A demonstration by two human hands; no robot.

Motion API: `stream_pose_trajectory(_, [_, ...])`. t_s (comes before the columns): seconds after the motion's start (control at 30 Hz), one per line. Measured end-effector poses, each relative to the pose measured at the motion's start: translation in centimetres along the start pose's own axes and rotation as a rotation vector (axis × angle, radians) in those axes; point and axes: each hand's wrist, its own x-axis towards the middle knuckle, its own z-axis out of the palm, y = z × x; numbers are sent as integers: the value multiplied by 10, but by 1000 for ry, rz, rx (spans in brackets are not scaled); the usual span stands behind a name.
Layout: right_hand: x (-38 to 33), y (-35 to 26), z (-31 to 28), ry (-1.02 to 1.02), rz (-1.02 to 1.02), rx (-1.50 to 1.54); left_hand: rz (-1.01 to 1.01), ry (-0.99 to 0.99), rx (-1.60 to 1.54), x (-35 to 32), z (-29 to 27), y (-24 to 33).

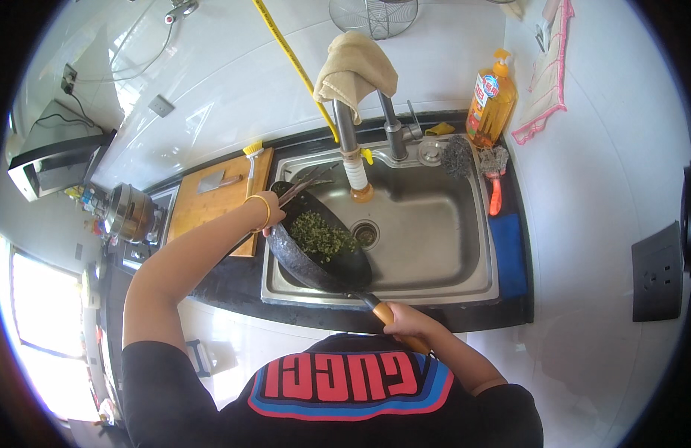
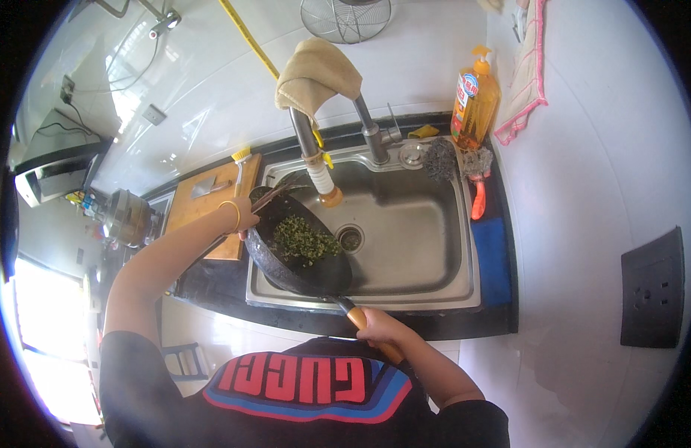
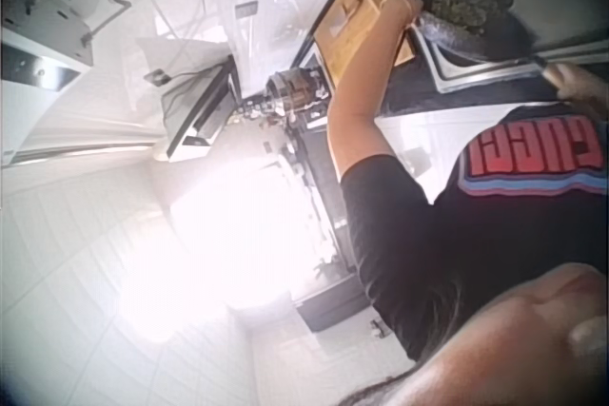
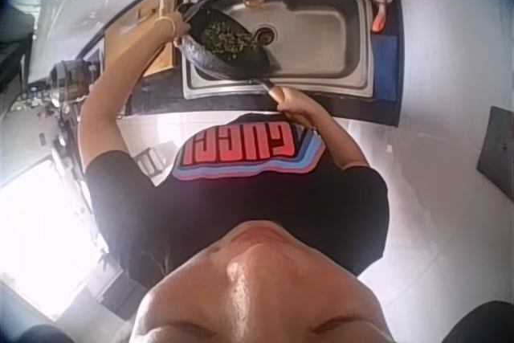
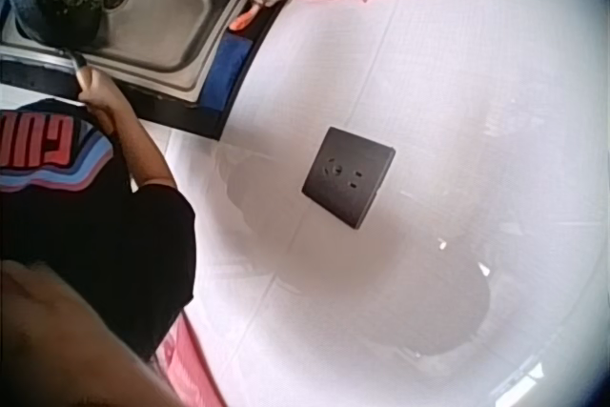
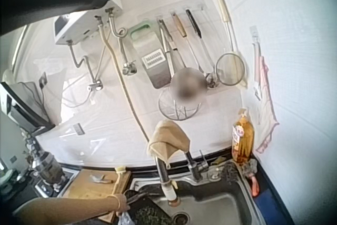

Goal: The person drains chopped green vegetables from a wok into a sink, then wipes the kitchen countertop with a cloth. They move a plastic bag and a pot on the counter while cleaning. Finally, they wash the cloth in the sink and wipe the counter again.

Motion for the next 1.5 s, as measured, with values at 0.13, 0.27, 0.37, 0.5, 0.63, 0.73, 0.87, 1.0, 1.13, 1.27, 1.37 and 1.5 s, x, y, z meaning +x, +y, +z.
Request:
stream_pose_trajectory(0.13, [0, 0, -1, -3, 11, 23, -16, 9, 14, 1, 1, 0])
stream_pose_trajectory(0.27, [0, 1, -1, 2, 4, 25, 0, -2, 6, 1, 0, 2])
stream_pose_trajectory(0.37, [1, 3, -2, 0, -11, 36, -8, 6, -4, 2, 0, 3])
stream_pose_trajectory(0.5, [0, 3, -2, -9, -13, 28, -9, 8, -12, 2, -1, 5])
stream_pose_trajectory(0.63, [-1, 1, -2, -14, -9, 34, 2, 13, -6, 1, -1, 6])
stream_pose_trajectory(0.73, [0, 3, -2, -6, -11, 45, 16, 1, 15, 2, -2, 7])
stream_pose_trajectory(0.87, [1, 5, -1, -3, -17, 58, 6, -1, 10, 1, -2, 7])
stream_pose_trajectory(1.0, [0, 4, 0, 6, -17, 56, 11, -3, 20, 0, -2, 8])
stream_pose_trajectory(1.13, [-4, 0, 0, -3, -9, 61, 3, -7, 15, -2, -2, 10])
stream_pose_trajectory(1.27, [-5, -2, -1, -4, -5, 31, -1, -2, 4, -1, -2, 10])
stream_pose_trajectory(1.37, [-3, 1, 0, -6, -15, 48, 7, -3, 11, -1, -2, 10])
stream_pose_trajectory(1.5, [-2, 2, 0, -10, -5, 44, 15, 12, 4, 1, 0, 9])
